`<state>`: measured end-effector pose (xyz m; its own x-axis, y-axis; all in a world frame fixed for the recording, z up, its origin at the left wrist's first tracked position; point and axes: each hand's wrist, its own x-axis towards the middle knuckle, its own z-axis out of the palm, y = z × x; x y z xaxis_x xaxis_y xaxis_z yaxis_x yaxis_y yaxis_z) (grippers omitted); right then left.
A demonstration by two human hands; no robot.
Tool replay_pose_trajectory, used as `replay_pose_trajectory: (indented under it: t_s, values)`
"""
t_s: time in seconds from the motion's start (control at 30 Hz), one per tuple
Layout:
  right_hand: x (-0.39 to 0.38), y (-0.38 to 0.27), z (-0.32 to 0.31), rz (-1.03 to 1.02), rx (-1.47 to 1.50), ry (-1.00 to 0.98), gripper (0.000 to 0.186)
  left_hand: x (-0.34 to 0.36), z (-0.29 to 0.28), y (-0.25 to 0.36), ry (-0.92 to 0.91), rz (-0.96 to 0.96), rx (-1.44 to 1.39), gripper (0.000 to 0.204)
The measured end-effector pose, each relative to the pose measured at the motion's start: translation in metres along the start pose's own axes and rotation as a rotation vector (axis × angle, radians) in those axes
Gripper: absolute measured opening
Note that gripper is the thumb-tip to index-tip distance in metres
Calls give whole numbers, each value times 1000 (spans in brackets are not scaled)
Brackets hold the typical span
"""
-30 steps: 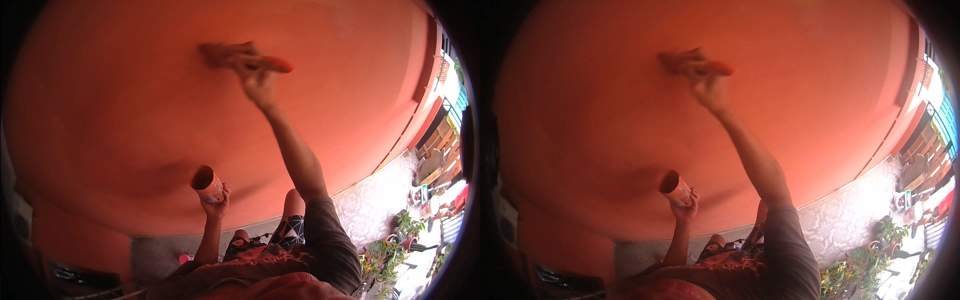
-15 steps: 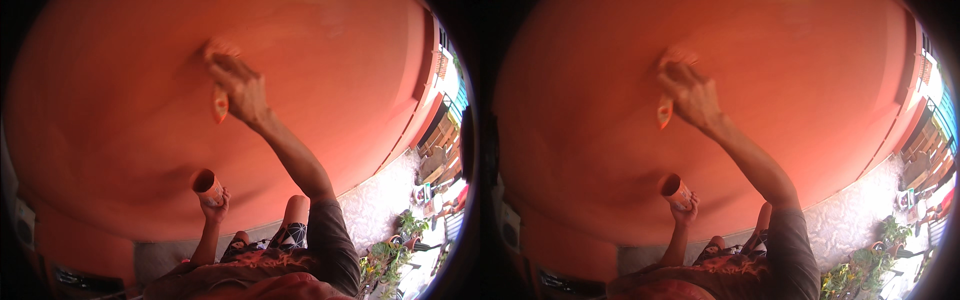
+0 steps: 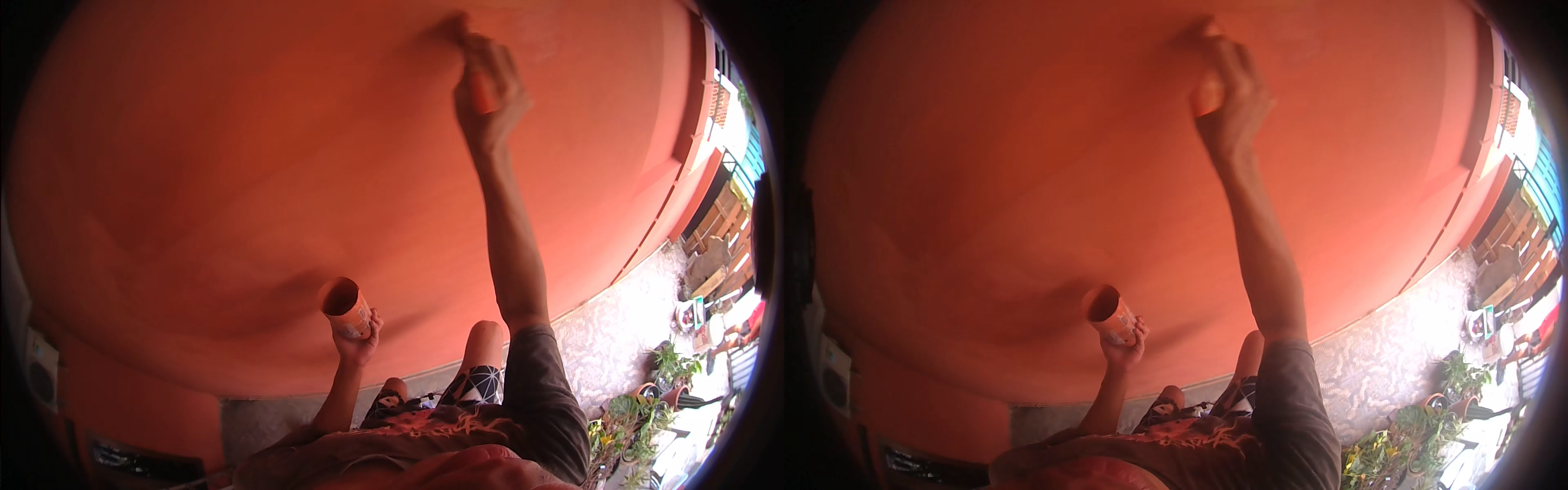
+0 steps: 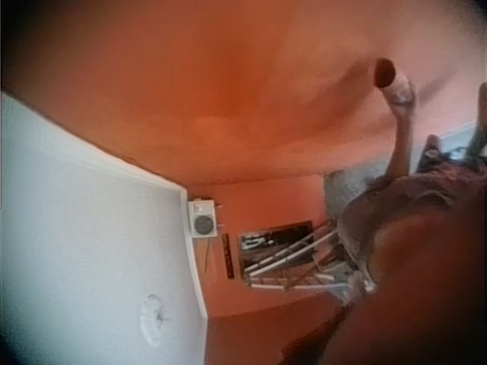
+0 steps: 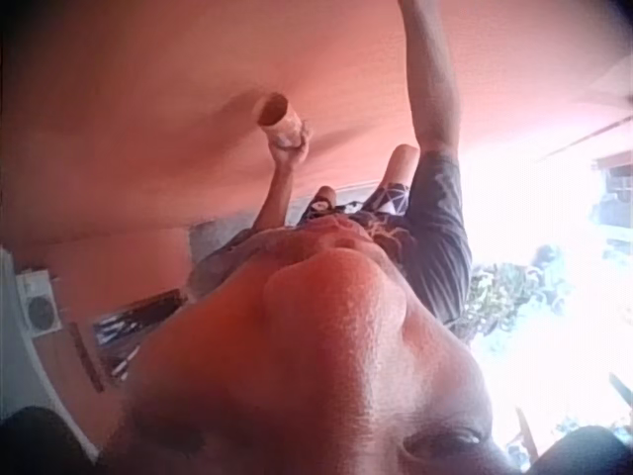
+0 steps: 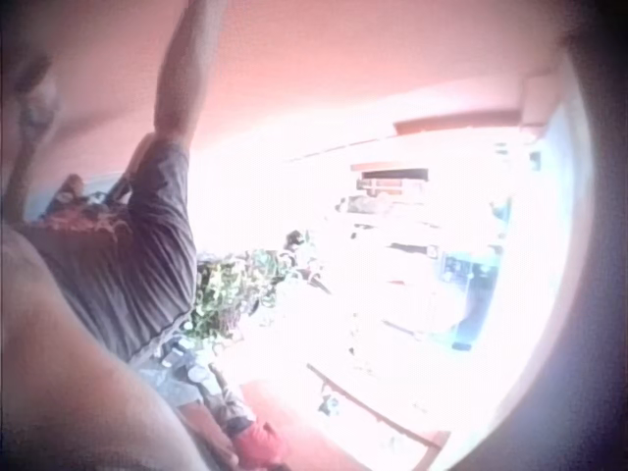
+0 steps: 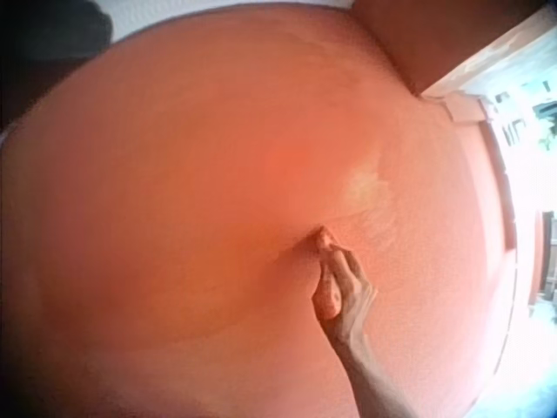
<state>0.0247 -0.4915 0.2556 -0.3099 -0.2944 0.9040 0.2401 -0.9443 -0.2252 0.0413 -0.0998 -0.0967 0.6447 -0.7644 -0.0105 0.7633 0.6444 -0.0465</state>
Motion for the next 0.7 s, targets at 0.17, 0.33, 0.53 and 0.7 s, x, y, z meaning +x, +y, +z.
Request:
replay_pose_trajectory:
  t_s: [0.17,0.33,0.53,0.7]
  values:
    - [-37,-93,11,-73,420,-527,36,1,8,-7,-3,-9,10,72]
    - [10,-12,21,473,796,-189,18,4,18,-6,10,-51,41,73]
    - [56,77,-35,358,205,317,17,9,17,-7,-3,-54,55,72]
    - [14,33,-4,-115,-88,-31,21,18,8,-6,35,-61,54,77]
